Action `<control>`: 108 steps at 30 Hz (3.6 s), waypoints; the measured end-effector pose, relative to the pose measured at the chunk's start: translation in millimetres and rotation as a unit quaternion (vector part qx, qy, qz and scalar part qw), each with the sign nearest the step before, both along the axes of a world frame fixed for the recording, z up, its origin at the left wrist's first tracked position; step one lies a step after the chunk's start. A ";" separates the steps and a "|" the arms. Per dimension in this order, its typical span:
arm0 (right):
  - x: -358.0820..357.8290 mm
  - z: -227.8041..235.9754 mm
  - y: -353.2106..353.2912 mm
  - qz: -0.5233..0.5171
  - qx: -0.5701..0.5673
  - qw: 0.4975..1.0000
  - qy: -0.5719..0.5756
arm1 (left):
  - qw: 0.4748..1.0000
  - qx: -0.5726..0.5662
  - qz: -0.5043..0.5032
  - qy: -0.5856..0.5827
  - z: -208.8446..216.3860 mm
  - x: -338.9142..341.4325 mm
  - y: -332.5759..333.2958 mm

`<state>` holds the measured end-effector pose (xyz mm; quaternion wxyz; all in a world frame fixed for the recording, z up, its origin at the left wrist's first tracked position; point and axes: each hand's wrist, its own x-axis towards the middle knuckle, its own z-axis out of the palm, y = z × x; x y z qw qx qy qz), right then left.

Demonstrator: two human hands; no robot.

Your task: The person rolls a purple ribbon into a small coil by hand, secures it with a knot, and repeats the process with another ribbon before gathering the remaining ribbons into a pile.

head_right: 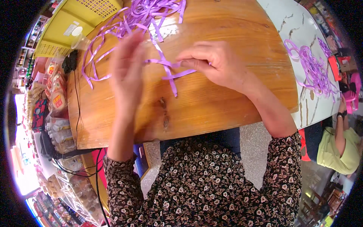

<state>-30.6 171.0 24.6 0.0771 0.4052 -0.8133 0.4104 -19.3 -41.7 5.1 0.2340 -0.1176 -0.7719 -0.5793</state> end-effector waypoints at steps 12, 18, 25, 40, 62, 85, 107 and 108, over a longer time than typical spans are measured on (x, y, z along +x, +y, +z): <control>-0.9 3.8 17.0 -0.108 -0.034 0.994 0.004 | 0.977 0.078 -0.095 -0.175 0.6 -0.7 29.3; -5.3 -0.8 20.4 -0.104 -0.039 0.994 -0.008 | 0.966 -0.216 0.070 0.121 -2.1 -21.1 22.0; 0.5 -1.6 12.7 -0.079 -0.039 0.986 0.138 | 0.905 0.256 -0.234 -0.247 5.2 3.6 56.9; 0.5 5.8 22.5 -0.096 -0.101 0.990 -0.032 | 0.980 0.083 -0.120 -0.134 3.3 0.6 34.1; 5.5 17.9 25.6 -0.105 -0.095 0.988 0.067 | 0.920 0.235 -0.148 -0.277 13.3 17.2 47.7; 3.6 6.2 22.1 -0.094 -0.017 0.985 0.140 | 0.945 0.214 -0.150 -0.198 11.8 12.6 43.5; 13.1 -6.6 11.1 0.035 -0.327 0.879 -0.345 | 0.856 0.397 -0.203 -0.262 1.3 18.1 53.4; 13.9 -5.9 10.4 0.019 -0.332 0.879 -0.340 | 0.856 0.400 -0.201 -0.258 0.3 18.0 53.6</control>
